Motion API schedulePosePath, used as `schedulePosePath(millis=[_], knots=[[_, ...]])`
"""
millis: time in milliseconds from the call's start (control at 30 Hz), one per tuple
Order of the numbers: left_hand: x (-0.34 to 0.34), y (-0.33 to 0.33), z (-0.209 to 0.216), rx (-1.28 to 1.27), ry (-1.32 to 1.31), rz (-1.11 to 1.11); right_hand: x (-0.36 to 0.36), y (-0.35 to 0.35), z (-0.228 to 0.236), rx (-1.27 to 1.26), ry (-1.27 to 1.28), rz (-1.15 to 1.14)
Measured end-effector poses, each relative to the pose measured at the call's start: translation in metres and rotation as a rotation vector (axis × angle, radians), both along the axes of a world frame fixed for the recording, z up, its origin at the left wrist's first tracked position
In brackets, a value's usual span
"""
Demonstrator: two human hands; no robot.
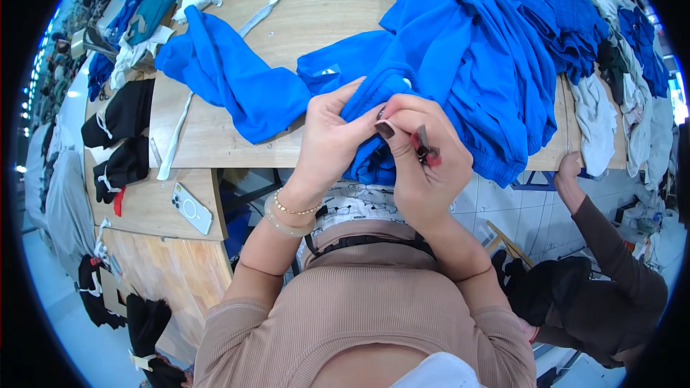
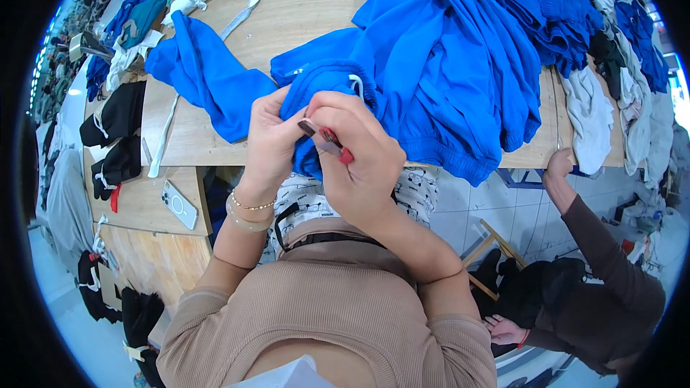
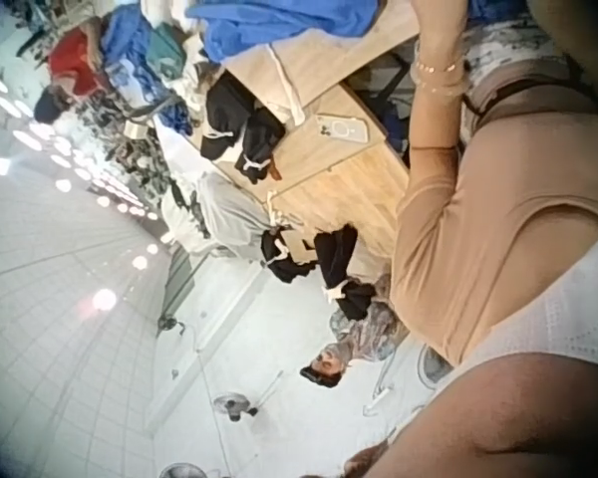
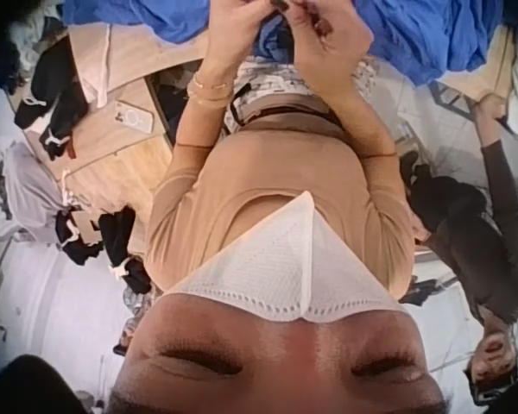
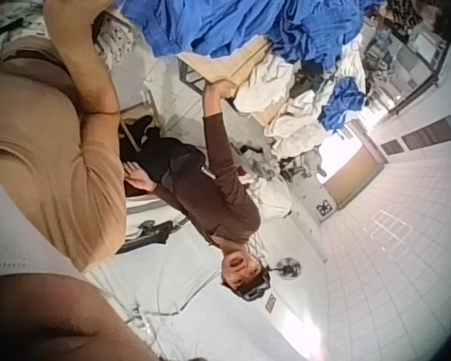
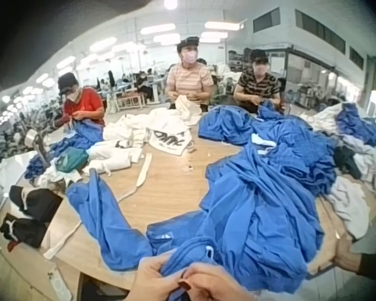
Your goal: Trimming excess threads from the waistband and seams of blue garments using small snips.
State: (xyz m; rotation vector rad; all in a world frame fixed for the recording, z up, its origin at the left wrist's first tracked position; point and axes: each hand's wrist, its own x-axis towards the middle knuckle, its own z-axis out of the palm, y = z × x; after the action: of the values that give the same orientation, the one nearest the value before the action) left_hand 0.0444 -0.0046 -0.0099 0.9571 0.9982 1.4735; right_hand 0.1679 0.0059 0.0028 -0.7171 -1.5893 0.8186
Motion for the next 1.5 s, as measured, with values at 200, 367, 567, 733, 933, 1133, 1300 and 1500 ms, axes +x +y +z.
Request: schedulePosePath(millis=[200,367,567,733,933,1133,1300,1500], knots=[[0.000,0.001,-0.006,-0.025,-0.039,0.015,0.001,0.004,-0.001,-0.348,0.276,0.138],[-0.004,0.004,0.000,-0.103,-0.005,-0.006,0.001,-0.015,0.002,-0.214,-0.016,0.447],[-0.011,-0.001,-0.001,-0.071,0.012,-0.005,0.041,0.011,0.015,-0.175,-0.188,0.277],[-0.009,-0.003,0.007,-0.081,0.079,0.007,0.036,0.022,0.011,-0.060,-0.201,-0.073],[-0.004,-0.005,0.012,-0.012,0.137,0.025,0.023,0.023,0.007,0.185,-0.316,-0.101],[-0.005,-0.006,0.018,-0.089,0.164,-0.008,0.028,0.036,0.003,-0.154,-0.031,-0.002],[-0.008,-0.004,0.022,-0.160,0.192,-0.016,0.033,0.037,0.011,0.201,-0.289,-0.051],[-0.002,-0.002,0.018,-0.072,0.228,0.035,0.033,0.035,0.010,0.396,-0.512,-0.040]])
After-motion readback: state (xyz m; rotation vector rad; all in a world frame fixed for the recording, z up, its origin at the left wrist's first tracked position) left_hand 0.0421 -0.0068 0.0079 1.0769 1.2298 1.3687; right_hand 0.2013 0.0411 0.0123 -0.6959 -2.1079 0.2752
